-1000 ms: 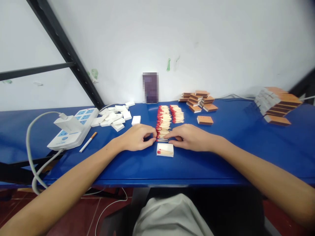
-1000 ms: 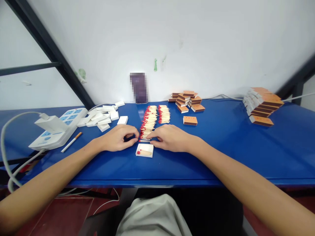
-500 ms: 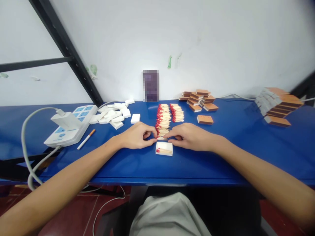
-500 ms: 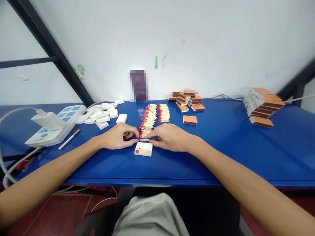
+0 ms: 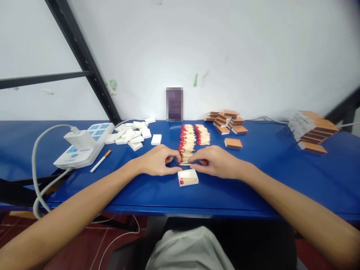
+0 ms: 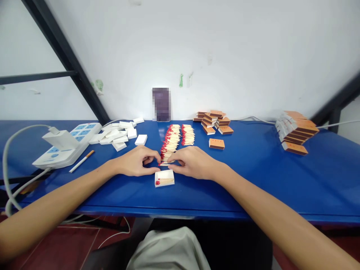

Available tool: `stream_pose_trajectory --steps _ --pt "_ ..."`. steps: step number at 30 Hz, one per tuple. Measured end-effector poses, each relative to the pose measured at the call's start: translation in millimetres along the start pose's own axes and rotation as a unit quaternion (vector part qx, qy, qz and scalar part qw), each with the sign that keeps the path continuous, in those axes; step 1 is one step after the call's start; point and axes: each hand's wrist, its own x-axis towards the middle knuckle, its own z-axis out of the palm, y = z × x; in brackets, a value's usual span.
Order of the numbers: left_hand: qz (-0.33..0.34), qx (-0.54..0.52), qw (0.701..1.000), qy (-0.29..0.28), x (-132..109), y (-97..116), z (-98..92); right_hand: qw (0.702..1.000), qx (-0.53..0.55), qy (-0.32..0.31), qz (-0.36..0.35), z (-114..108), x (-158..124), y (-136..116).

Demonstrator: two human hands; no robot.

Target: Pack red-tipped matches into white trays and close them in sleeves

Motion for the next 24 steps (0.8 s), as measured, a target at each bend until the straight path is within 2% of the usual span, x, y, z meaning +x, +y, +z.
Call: stream_pose_trajectory --steps 9,24 --pt "-0.001 0.019 1.0 -0.018 -1.7 2.5 -1.9 1.0 -0.002 -0.009 0.004 -1.7 -1.6 -1.2" --pt "0.017 0.057 0.998 -0.003 -2.2 -1.2 0.7 1.0 -0.014 -0.019 0.008 -1.1 -2.2 1.3"
